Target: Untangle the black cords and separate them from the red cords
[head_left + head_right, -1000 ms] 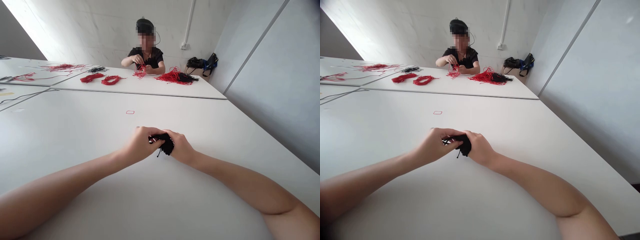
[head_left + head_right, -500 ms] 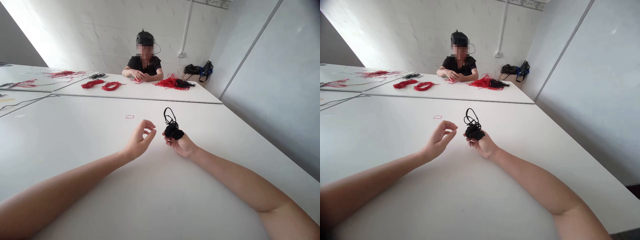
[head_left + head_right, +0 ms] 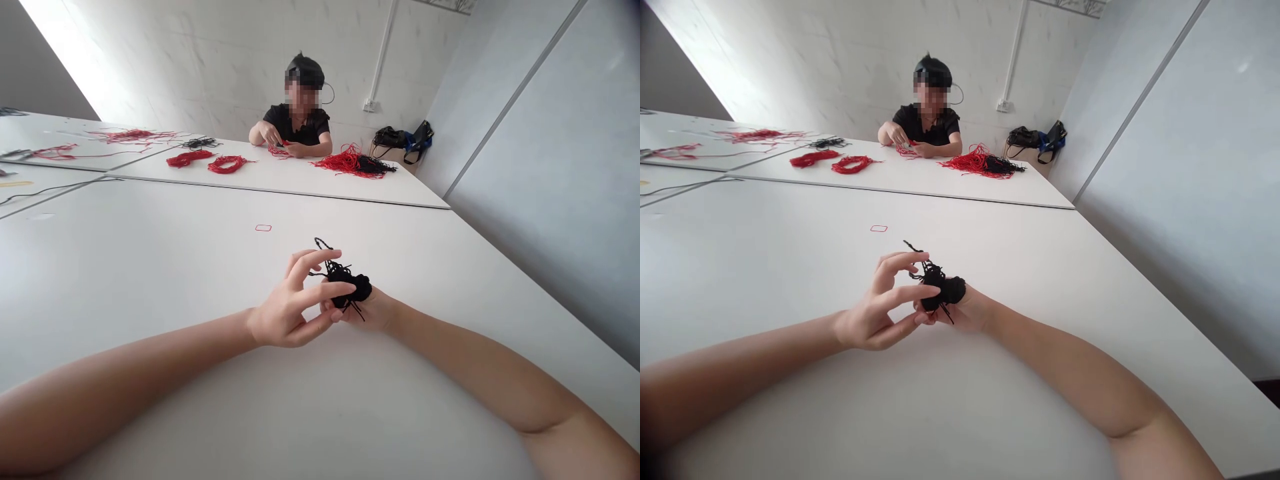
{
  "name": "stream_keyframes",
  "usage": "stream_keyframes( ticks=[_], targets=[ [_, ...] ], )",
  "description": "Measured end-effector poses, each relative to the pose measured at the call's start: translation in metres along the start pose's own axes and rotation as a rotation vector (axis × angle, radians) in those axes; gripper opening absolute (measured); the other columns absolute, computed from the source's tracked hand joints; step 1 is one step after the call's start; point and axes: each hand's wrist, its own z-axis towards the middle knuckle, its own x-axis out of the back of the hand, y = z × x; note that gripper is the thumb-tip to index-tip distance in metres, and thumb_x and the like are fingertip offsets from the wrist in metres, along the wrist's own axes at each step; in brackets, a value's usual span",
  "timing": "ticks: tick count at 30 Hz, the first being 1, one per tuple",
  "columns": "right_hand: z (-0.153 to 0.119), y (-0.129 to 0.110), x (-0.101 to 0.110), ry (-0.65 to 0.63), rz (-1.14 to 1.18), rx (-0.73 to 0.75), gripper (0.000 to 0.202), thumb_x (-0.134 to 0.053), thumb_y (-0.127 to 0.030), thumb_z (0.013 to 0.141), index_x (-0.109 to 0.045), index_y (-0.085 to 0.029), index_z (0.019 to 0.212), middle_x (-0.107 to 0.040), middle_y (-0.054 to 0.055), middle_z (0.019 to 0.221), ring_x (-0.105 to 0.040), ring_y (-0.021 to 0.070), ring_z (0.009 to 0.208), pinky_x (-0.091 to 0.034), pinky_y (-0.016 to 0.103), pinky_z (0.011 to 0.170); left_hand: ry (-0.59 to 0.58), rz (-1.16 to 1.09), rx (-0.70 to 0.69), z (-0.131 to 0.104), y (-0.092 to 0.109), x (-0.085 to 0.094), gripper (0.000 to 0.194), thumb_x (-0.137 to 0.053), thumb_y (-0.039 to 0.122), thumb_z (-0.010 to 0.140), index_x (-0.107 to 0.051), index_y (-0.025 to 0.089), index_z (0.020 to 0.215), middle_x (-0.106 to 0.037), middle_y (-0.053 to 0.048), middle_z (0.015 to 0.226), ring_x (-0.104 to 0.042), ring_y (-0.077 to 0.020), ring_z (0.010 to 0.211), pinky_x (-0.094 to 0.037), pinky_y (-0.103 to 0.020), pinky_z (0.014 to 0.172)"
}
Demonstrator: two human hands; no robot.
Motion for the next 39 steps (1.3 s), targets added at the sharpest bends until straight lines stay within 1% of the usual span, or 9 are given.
stream_keyframes(
  ticks=[6, 10, 13, 18, 21, 25, 29, 33, 39],
  targets=[
    [-0.001, 0.0, 0.0, -0.03, -0.144, -0.056, 0.027, -0.065, -0.046, 0.08, -0.061, -0.02, 0.084, -0.057, 0.002, 0.079, -0.054, 0.0148, 0.075, -0.044, 0.03, 0.07, -0.183, -0.126, 0.164, -0.003, -0.006, -0.002, 0.06, -0.064, 0.042, 0.081, -0.043, 0.023, 0.134, -0.041, -0.016, 0.137, -0.038, -0.0332, 0.121, -0.038, -0.054, 0.1],
    [-0.002, 0.001, 0.003, -0.104, -0.037, -0.055, 0.023, -0.067, -0.041, 0.082, -0.061, -0.021, 0.09, -0.059, 0.001, 0.08, -0.055, 0.0129, 0.071, -0.045, 0.027, 0.066, -0.29, -0.227, 0.304, -0.007, -0.012, -0.002, 0.075, -0.058, 0.064, 0.079, -0.04, 0.022, 0.139, -0.036, -0.017, 0.142, -0.029, -0.0356, 0.129, -0.033, -0.055, 0.104],
    [0.002, 0.005, 0.01, -0.23, 0.138, -0.024, 0.031, -0.068, -0.047, 0.08, -0.057, -0.02, 0.092, -0.06, -0.001, 0.074, -0.055, 0.0111, 0.06, -0.042, 0.025, 0.059, -0.319, -0.261, 0.289, -0.009, -0.015, -0.001, 0.065, -0.045, 0.06, 0.089, -0.036, 0.021, 0.14, -0.044, -0.015, 0.136, -0.032, -0.0325, 0.128, -0.033, -0.052, 0.105],
    [0.01, 0.012, 0.023, -0.679, 0.37, -0.118, 0.034, -0.061, -0.05, 0.084, -0.048, -0.019, 0.082, -0.06, -0.002, 0.063, -0.056, 0.0122, 0.046, -0.036, 0.025, 0.053, -0.28, -0.06, 0.172, -0.011, -0.01, -0.003, 0.049, -0.033, 0.045, 0.097, -0.036, 0.02, 0.14, -0.046, -0.016, 0.134, -0.036, -0.0305, 0.125, -0.031, -0.048, 0.103],
    [0.009, 0.012, 0.027, -0.729, 0.401, -0.106, 0.042, -0.062, -0.058, 0.081, -0.046, -0.019, 0.084, -0.06, -0.003, 0.066, -0.057, 0.0119, 0.047, -0.035, 0.026, 0.056, -0.195, 0.127, 0.113, -0.012, -0.008, -0.006, 0.052, -0.035, 0.042, 0.098, -0.028, 0.021, 0.145, -0.04, -0.018, 0.14, -0.035, -0.0327, 0.127, -0.031, -0.048, 0.101],
    [0.007, 0.011, 0.026, -0.669, 0.336, -0.088, 0.046, -0.062, -0.062, 0.08, -0.046, -0.019, 0.084, -0.057, -0.003, 0.066, -0.053, 0.0115, 0.05, -0.036, 0.027, 0.057, -0.104, 0.229, 0.045, -0.015, -0.011, -0.007, 0.062, -0.04, 0.037, 0.096, -0.016, 0.021, 0.15, -0.026, -0.021, 0.148, -0.029, -0.036, 0.132, -0.031, -0.051, 0.101],
    [0.007, 0.009, 0.018, -0.544, 0.272, -0.056, 0.05, -0.067, -0.064, 0.073, -0.046, -0.019, 0.081, -0.055, -0.004, 0.063, -0.053, 0.0116, 0.052, -0.037, 0.026, 0.056, -0.051, 0.018, 0.114, -0.017, -0.015, -0.006, 0.063, -0.039, 0.028, 0.094, -0.011, 0.019, 0.15, -0.017, -0.021, 0.151, -0.019, -0.0347, 0.139, -0.028, -0.055, 0.107],
    [0.004, 0.005, 0.006, -0.141, 0.013, 0.036, 0.043, -0.063, -0.06, 0.079, -0.052, -0.019, 0.085, -0.059, 0.0, 0.073, -0.055, 0.0126, 0.059, -0.041, 0.028, 0.061, 0.027, -0.134, 0.317, -0.019, -0.014, -0.005, 0.054, -0.039, 0.021, 0.092, -0.022, 0.019, 0.143, -0.022, -0.018, 0.148, -0.02, -0.03, 0.14, -0.026, -0.054, 0.111],
    [0.002, 0.01, 0.01, 0.52, -0.643, 0.381, 0.02, -0.064, -0.035, 0.083, -0.057, -0.021, 0.097, -0.062, 0.004, 0.091, -0.059, 0.0193, 0.083, -0.047, 0.036, 0.078, 0.082, -0.041, 0.692, -0.018, -0.02, -0.005, 0.034, -0.042, 0.019, 0.086, -0.045, 0.022, 0.119, -0.044, -0.01, 0.128, -0.039, -0.0293, 0.121, -0.031, -0.056, 0.101]
  ],
)
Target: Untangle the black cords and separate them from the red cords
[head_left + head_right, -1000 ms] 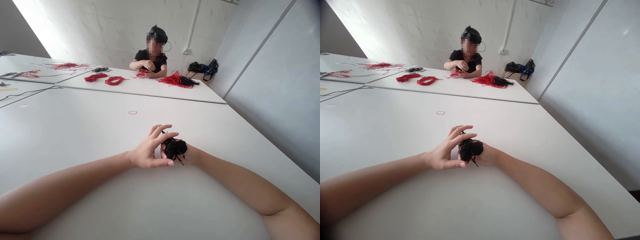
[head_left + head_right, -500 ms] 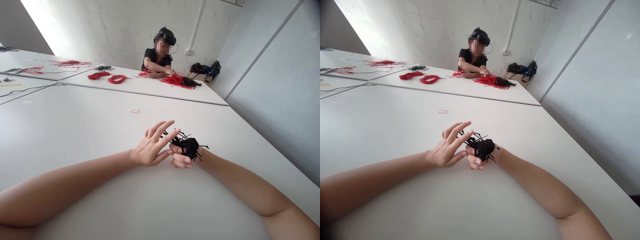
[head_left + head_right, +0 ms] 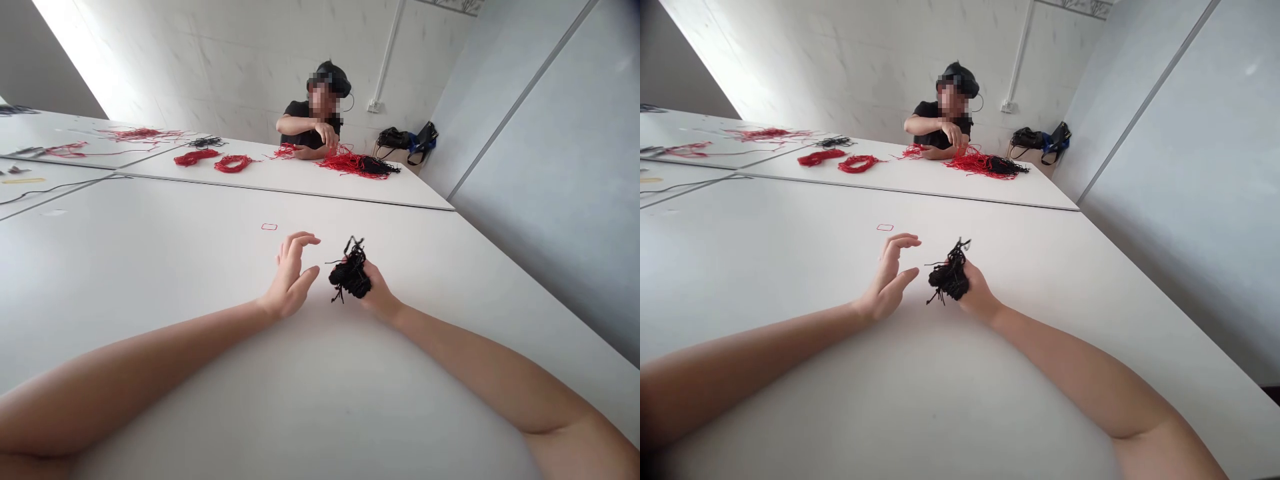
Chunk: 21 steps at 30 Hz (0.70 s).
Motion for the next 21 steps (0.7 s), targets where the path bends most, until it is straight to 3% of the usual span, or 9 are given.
stream_keyframes(
  ticks=[3, 7, 11, 17, 21],
  targets=[
    [-0.001, 0.004, 0.002, 0.096, -0.188, 0.173, 0.015, -0.059, -0.032, 0.085, -0.054, -0.024, 0.097, -0.061, 0.005, 0.096, -0.058, 0.0223, 0.093, -0.046, 0.041, 0.085, -0.066, 0.05, 0.016, 0.002, -0.001, 0.002, 0.021, -0.04, 0.02, 0.088, -0.054, 0.022, 0.103, -0.048, -0.007, 0.121, -0.041, -0.028, 0.116, -0.032, -0.053, 0.099],
    [-0.006, -0.004, 0.003, 0.078, -0.554, 0.452, 0.012, -0.059, -0.024, 0.082, -0.052, -0.026, 0.092, -0.065, 0.006, 0.097, -0.058, 0.0251, 0.096, -0.043, 0.045, 0.088, -0.176, 0.06, -0.168, -0.003, 0.009, 0.005, 0.02, -0.038, 0.019, 0.089, -0.056, 0.022, 0.1, -0.051, -0.007, 0.119, -0.041, -0.0262, 0.111, -0.03, -0.048, 0.096],
    [-0.011, -0.015, 0.003, 0.094, -0.725, 0.681, 0.011, -0.057, -0.018, 0.081, -0.054, -0.026, 0.089, -0.068, 0.005, 0.098, -0.058, 0.0252, 0.098, -0.04, 0.044, 0.088, -0.157, 0.017, -0.325, -0.01, 0.022, 0.005, 0.021, -0.036, 0.011, 0.086, -0.051, 0.021, 0.098, -0.053, -0.008, 0.116, -0.043, -0.0234, 0.104, -0.031, -0.042, 0.087],
    [-0.013, -0.02, 0.004, 0.052, -0.793, 0.551, 0.003, -0.056, -0.027, 0.079, -0.056, -0.027, 0.082, -0.069, 0.004, 0.085, -0.06, 0.0287, 0.094, -0.032, 0.049, 0.09, -0.164, -0.003, -0.402, -0.011, 0.025, 0.005, 0.025, -0.036, 0.007, 0.082, -0.05, 0.021, 0.097, -0.055, -0.008, 0.111, -0.046, -0.0235, 0.099, -0.031, -0.042, 0.084],
    [-0.014, -0.02, 0.005, 0.037, -0.807, 0.579, 0.005, -0.053, -0.025, 0.08, -0.057, -0.027, 0.082, -0.069, 0.003, 0.085, -0.061, 0.0282, 0.094, -0.028, 0.049, 0.091, -0.197, -0.006, -0.409, -0.009, 0.023, 0.006, 0.023, -0.036, 0.008, 0.081, -0.052, 0.021, 0.093, -0.055, -0.009, 0.112, -0.044, -0.0242, 0.1, -0.032, -0.043, 0.086]
  ],
)
